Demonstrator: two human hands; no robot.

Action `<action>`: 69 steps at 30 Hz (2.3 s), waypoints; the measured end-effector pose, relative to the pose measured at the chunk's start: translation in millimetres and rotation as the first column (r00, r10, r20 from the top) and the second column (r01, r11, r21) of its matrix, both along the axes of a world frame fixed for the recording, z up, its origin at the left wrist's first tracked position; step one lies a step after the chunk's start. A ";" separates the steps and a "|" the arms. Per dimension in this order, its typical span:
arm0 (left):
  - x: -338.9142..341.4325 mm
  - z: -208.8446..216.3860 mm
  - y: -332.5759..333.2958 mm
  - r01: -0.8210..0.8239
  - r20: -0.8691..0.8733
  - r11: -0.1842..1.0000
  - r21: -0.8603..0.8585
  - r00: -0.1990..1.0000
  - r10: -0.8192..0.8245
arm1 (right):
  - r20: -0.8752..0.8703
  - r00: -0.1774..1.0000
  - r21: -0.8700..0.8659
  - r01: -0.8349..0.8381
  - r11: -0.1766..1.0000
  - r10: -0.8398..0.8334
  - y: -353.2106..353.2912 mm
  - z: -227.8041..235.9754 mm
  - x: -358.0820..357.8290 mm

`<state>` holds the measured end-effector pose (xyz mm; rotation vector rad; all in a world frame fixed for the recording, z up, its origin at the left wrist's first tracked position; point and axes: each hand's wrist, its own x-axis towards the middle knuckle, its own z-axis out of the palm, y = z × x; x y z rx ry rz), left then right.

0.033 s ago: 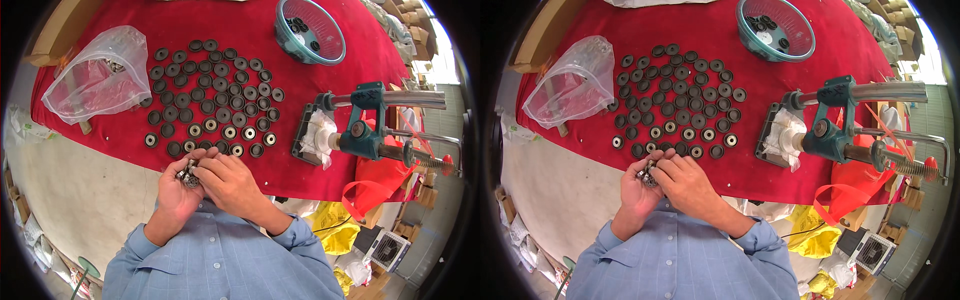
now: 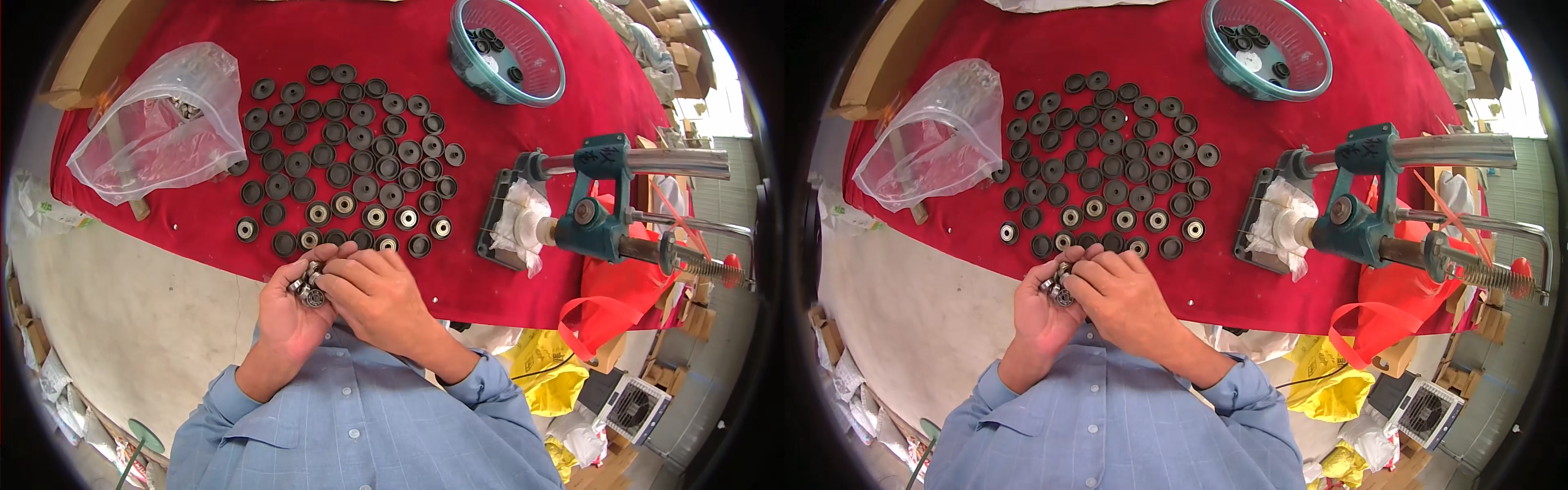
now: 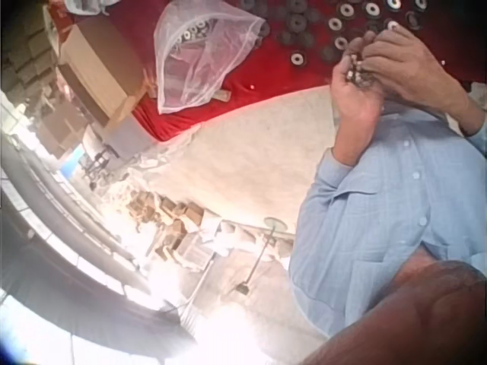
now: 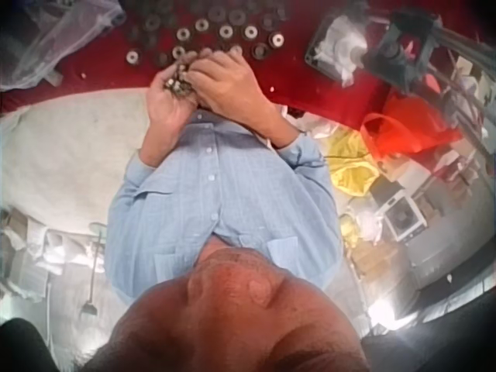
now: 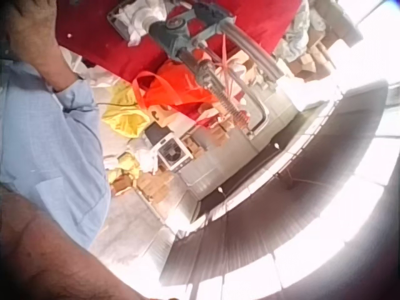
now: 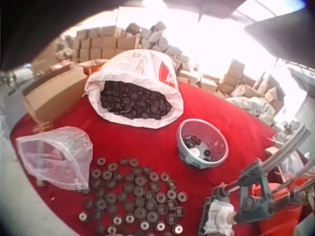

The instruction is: The person pours dark circular metal discs onto a red table and arranges them in rows. They then pick up small metallic rings from a plastic bag and place one ring into the center of each disc. The person continues this repetitive assembly process, creating a grid of prepared metal parts.

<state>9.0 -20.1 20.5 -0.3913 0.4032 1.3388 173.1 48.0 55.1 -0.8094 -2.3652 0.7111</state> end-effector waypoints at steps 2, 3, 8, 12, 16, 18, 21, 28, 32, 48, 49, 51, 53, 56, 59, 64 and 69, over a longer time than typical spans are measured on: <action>-2.7 -10.4 -4.8 -0.010 0.069 1.000 0.023 0.998 0.008 | -0.072 0.997 -0.021 -0.010 1.000 0.008 13.2 6.3 6.1; -3.8 -14.1 -6.4 -0.016 0.104 0.999 0.034 0.995 0.012 | -0.118 0.991 -0.018 0.065 0.998 -0.067 18.9 5.0 8.8; -3.5 2.8 -0.9 0.033 0.036 0.994 -0.105 0.999 -0.029 | -0.118 0.911 0.164 0.411 0.897 -0.396 60.1 -19.9 24.3; -4.2 2.0 -1.9 0.068 0.016 0.989 -0.131 0.998 -0.066 | -0.026 0.901 0.235 0.427 0.873 -0.433 66.0 -43.8 26.4; -5.1 0.7 -3.6 0.070 0.021 0.990 -0.123 0.997 -0.068 | -0.027 0.905 0.251 0.416 0.874 -0.424 63.9 -52.0 26.1; -4.8 -0.2 -4.0 0.073 0.015 0.991 -0.111 0.997 -0.072 | -0.035 0.910 0.260 0.407 0.876 -0.413 63.2 -53.5 26.0; -5.6 -1.2 -5.2 0.070 0.012 0.992 -0.108 0.998 -0.069 | 0.009 0.902 0.279 0.412 0.867 -0.432 57.7 -47.0 21.9; -5.1 -2.5 -8.6 0.071 0.021 0.993 -0.094 0.997 -0.070 | -0.006 0.910 0.236 0.404 0.884 -0.414 58.2 -49.1 24.7; -5.7 -2.9 -9.9 0.074 0.008 0.993 -0.091 0.997 -0.074 | 0.087 0.904 0.337 0.369 0.866 -0.419 54.6 -46.7 23.3; -0.5 -13.4 -8.1 -0.019 0.077 0.998 0.054 0.997 0.015 | -0.035 0.998 -0.038 0.051 0.998 -0.053 -1.0 5.7 9.1; 0.2 -11.3 -7.5 -0.008 0.052 0.999 0.044 0.999 0.005 | 0.001 0.999 -0.035 0.033 0.999 -0.033 -6.1 0.8 6.0; 1.5 -5.2 -5.6 0.014 0.004 1.000 0.024 1.000 -0.014 | 0.015 1.000 -0.059 0.010 0.998 -0.009 -10.3 -8.2 4.6; 0.2 -7.0 -8.4 0.012 0.017 1.000 0.015 1.000 -0.013 | -0.030 1.000 -0.114 -0.005 0.993 0.002 -11.3 -14.5 4.4; -0.5 -7.6 -10.2 0.010 0.019 1.000 -0.011 1.000 -0.010 | -0.075 0.997 -0.205 -0.029 0.978 0.014 -8.8 -13.4 1.4; -1.6 -10.8 -13.2 0.012 0.052 1.000 -0.022 0.999 -0.010 | 0.008 0.996 -0.242 -0.084 0.967 0.088 -4.3 -8.0 7.4; -3.3 -3.6 -9.8 0.012 0.142 1.000 -0.022 0.990 -0.009 | -0.139 0.962 0.004 0.236 0.972 -0.234 46.7 -10.9 5.0; -9.1 1.9 -7.6 0.022 0.179 0.998 -0.053 0.984 -0.012 | -0.122 0.941 0.139 0.332 0.933 -0.316 72.3 -39.3 -5.3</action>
